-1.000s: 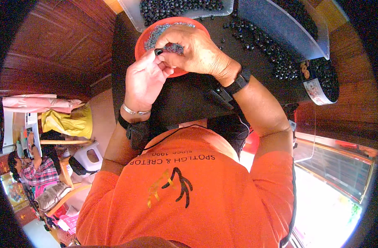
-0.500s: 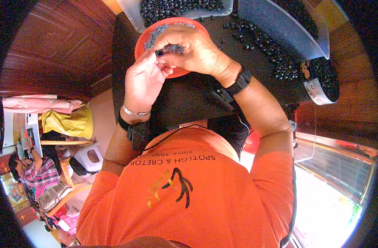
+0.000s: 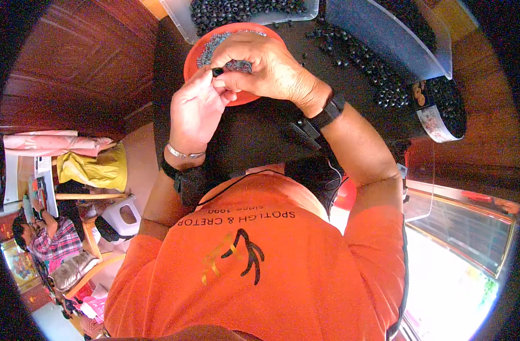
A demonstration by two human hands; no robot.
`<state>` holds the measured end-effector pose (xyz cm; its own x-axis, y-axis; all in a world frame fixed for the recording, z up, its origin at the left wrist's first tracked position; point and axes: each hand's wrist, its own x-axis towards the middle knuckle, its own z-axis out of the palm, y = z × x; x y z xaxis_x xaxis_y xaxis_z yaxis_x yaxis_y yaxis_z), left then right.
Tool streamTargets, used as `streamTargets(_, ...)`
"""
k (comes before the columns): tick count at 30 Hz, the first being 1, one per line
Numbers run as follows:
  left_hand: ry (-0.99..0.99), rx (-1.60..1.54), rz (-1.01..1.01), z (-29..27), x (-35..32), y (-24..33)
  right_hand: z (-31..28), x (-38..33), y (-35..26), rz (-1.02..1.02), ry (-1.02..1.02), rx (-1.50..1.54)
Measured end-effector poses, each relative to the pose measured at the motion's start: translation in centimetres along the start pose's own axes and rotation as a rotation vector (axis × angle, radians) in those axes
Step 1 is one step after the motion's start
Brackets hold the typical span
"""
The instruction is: Sorting small blue and black items from a plate into different storage containers.
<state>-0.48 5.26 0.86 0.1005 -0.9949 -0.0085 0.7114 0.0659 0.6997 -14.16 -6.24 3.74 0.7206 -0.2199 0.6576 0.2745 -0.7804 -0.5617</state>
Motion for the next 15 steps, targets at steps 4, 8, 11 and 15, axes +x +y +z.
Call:
streamTargets(4,0.014,-0.041,0.061,-1.1,0.1,0.6,-1.5,-0.4,0.9,0.124,0.133,-0.016)
streamTargets(8,0.108,-0.062,0.102,-1.5,0.4,1.0,-3.0,-0.8,2.7,0.184,0.175,-0.165)
streamTargets(11,0.138,-0.073,0.116,-1.6,0.4,1.0,-2.3,-0.8,3.0,0.073,0.083,-0.376)
streamTargets(15,0.225,-0.069,0.113,-1.5,0.3,1.2,-0.7,-0.8,1.8,0.014,-0.142,-0.475)
